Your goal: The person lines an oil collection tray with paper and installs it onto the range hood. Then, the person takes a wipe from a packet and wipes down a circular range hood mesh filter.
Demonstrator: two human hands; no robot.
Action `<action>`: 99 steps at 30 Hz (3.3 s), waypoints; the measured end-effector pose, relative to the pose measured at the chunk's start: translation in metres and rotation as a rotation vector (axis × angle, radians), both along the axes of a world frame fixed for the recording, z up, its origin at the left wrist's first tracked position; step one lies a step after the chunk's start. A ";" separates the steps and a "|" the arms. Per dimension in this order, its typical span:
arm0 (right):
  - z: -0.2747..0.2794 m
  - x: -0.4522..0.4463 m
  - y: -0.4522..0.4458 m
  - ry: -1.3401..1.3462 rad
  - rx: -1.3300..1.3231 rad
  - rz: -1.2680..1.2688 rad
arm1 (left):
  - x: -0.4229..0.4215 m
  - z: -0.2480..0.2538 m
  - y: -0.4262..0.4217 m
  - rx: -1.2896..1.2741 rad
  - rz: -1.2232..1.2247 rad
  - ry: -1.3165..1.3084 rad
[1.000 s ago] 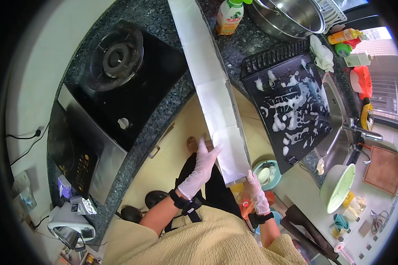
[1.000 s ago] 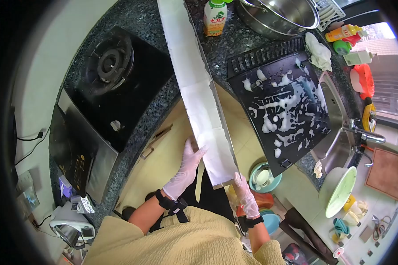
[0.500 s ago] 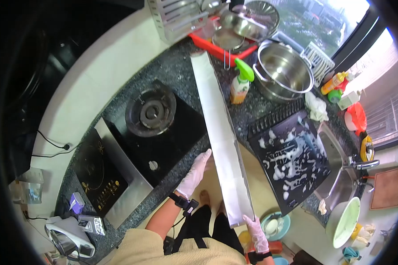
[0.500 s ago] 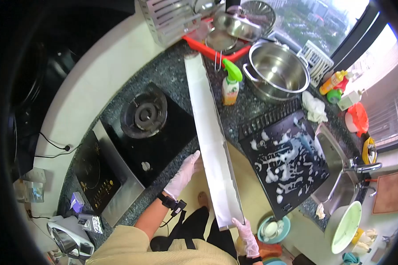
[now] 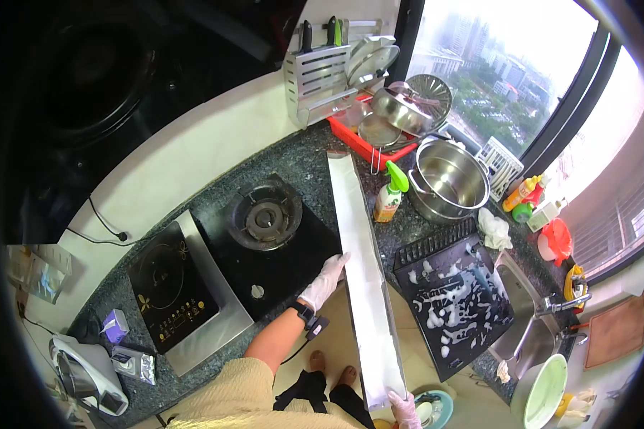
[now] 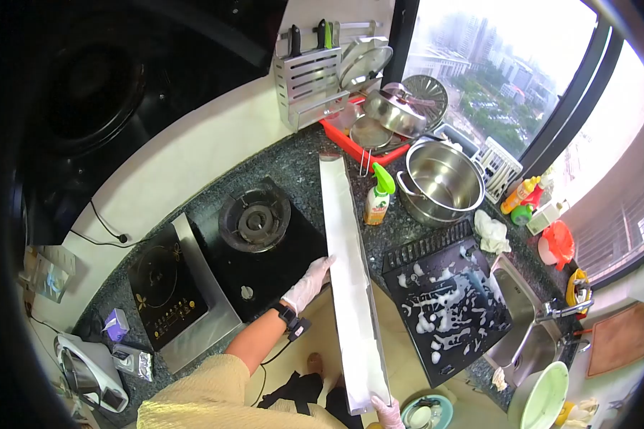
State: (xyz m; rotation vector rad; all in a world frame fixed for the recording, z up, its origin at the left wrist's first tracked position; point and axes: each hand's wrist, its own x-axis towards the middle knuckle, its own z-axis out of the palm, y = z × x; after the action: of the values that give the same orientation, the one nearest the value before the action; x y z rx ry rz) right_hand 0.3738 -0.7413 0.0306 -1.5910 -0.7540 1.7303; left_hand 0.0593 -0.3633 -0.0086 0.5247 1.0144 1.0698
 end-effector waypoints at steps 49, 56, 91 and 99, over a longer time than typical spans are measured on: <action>0.190 -0.168 0.188 1.149 0.171 0.618 | -0.093 0.205 -0.377 0.146 -0.022 0.426; 0.157 -0.177 0.179 1.192 0.051 0.362 | -0.090 0.206 -0.385 0.107 -0.114 0.550; 0.190 -0.221 0.184 1.271 0.355 0.101 | -0.078 0.418 -0.403 0.137 -0.296 1.222; 0.217 -0.227 0.233 1.239 0.400 0.154 | 0.023 0.398 -0.476 0.408 -0.566 1.082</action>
State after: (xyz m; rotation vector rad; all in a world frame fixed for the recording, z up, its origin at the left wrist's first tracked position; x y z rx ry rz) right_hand 0.1470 -0.5088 0.2475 -0.0463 -0.4974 2.0488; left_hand 0.0824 -0.8393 0.3895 1.7247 1.4270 0.4167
